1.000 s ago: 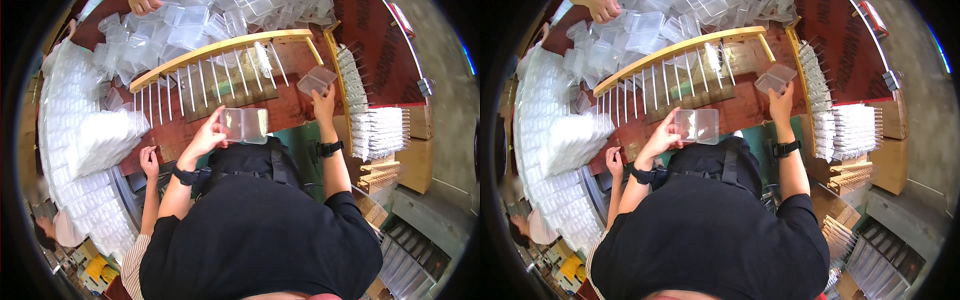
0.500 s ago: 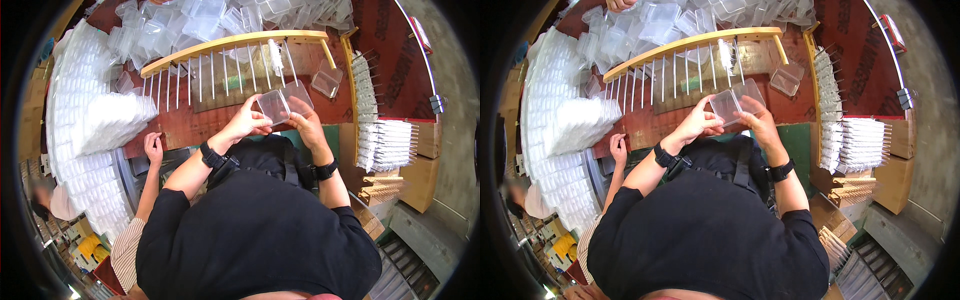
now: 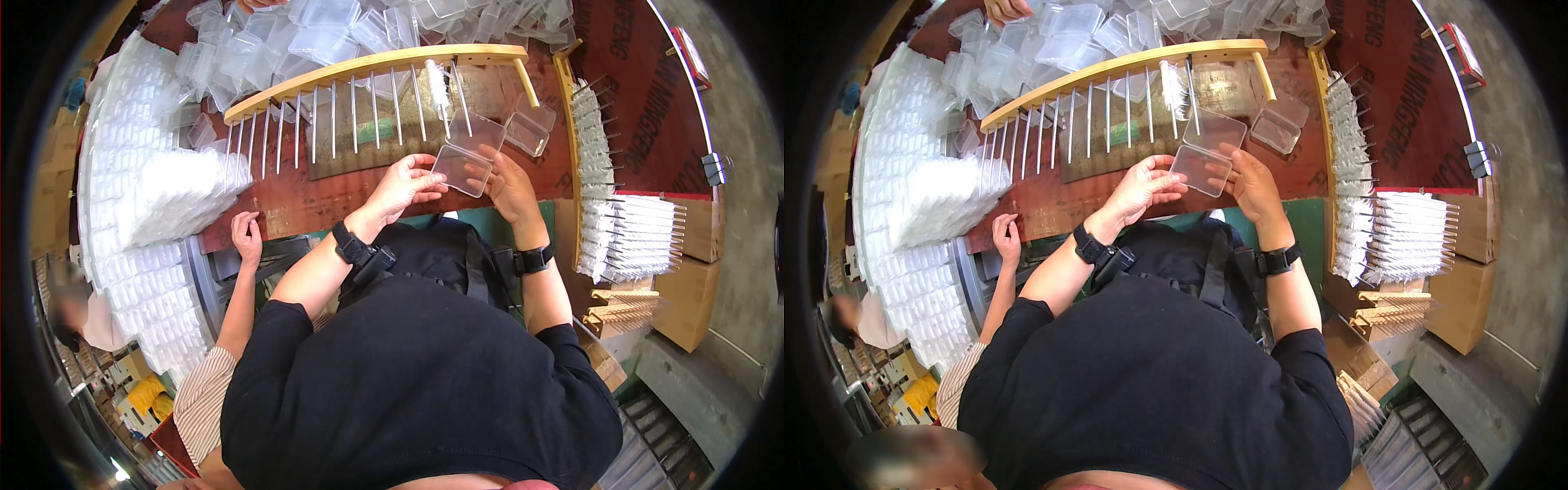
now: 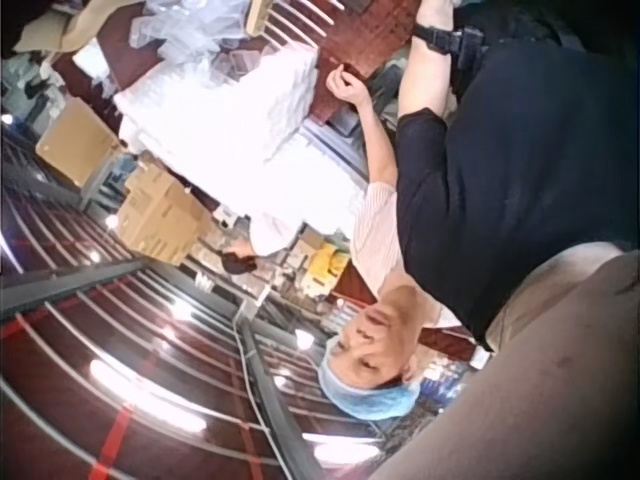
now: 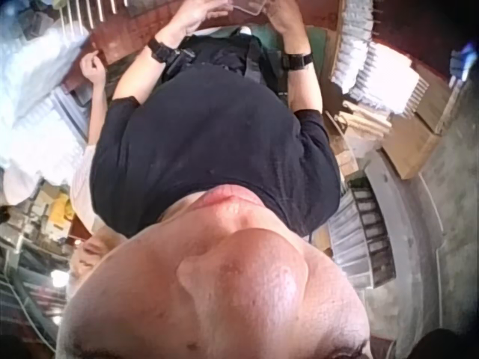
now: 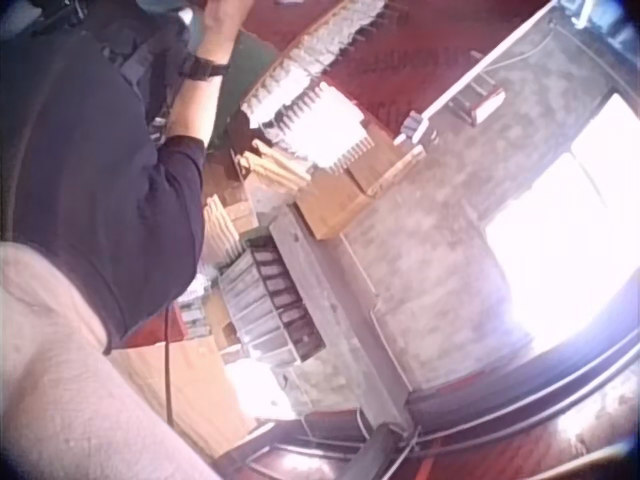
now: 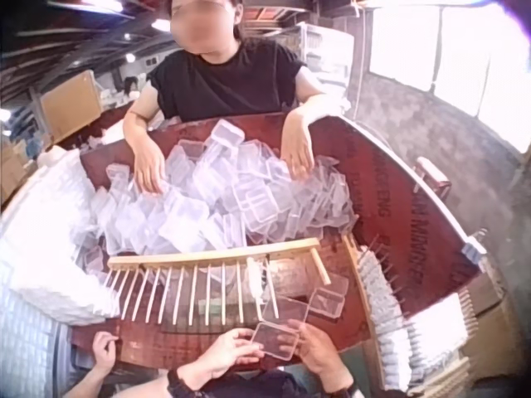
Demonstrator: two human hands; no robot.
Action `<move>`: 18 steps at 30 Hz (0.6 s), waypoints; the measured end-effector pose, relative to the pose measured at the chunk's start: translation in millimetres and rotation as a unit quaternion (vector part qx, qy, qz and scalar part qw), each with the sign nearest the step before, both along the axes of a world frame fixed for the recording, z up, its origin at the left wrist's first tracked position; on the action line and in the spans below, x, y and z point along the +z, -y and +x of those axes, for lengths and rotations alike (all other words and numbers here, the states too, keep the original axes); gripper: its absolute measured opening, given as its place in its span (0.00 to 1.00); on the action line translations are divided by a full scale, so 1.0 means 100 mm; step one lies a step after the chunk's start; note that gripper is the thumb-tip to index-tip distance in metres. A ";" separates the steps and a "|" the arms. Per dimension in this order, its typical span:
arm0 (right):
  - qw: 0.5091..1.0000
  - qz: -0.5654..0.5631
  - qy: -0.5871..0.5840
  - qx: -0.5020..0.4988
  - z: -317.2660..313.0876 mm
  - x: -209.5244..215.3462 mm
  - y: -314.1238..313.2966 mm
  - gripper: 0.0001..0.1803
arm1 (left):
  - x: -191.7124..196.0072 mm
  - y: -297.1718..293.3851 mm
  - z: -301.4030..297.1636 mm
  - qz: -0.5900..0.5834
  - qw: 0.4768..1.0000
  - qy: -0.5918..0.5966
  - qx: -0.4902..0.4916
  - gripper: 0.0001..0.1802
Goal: Packing small white industrial components into clear plastic boxes on a factory assembly line.
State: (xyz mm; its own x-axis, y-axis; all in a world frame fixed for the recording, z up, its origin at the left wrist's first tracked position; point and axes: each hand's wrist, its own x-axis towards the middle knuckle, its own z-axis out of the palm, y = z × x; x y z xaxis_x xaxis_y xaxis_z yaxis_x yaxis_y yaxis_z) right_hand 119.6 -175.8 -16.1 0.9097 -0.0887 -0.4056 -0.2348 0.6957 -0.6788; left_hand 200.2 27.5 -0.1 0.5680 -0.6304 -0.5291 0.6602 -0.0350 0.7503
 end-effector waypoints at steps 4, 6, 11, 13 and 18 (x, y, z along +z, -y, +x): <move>0.999 0.021 0.002 0.035 -0.03 -0.01 0.07 0.21 | -0.07 0.06 -0.04 -0.023 0.998 -0.018 0.053 0.23; 0.999 0.002 -0.010 0.036 -0.04 -0.05 0.13 0.21 | -0.07 0.09 -0.05 -0.019 0.999 -0.026 0.036 0.23; 0.998 -0.047 -0.035 0.017 0.00 -0.05 0.28 0.19 | -0.26 0.09 0.12 0.079 0.952 0.263 0.134 0.23; 0.996 -0.073 -0.043 -0.031 -0.02 -0.08 0.35 0.19 | -0.12 0.11 0.19 0.087 0.922 0.328 0.188 0.24; 0.993 -0.095 -0.061 -0.047 0.02 -0.08 0.35 0.19 | -0.04 0.42 0.24 -0.050 0.908 0.341 0.239 0.33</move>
State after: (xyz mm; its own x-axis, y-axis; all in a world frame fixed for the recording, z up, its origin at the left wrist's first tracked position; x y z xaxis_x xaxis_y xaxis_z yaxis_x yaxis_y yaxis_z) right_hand 121.4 -211.3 -23.7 0.8394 -0.2562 -0.4793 -0.2626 0.5809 -0.7704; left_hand 224.6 -14.8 -4.5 0.9635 -0.2509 0.0937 -0.0364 0.2240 0.9739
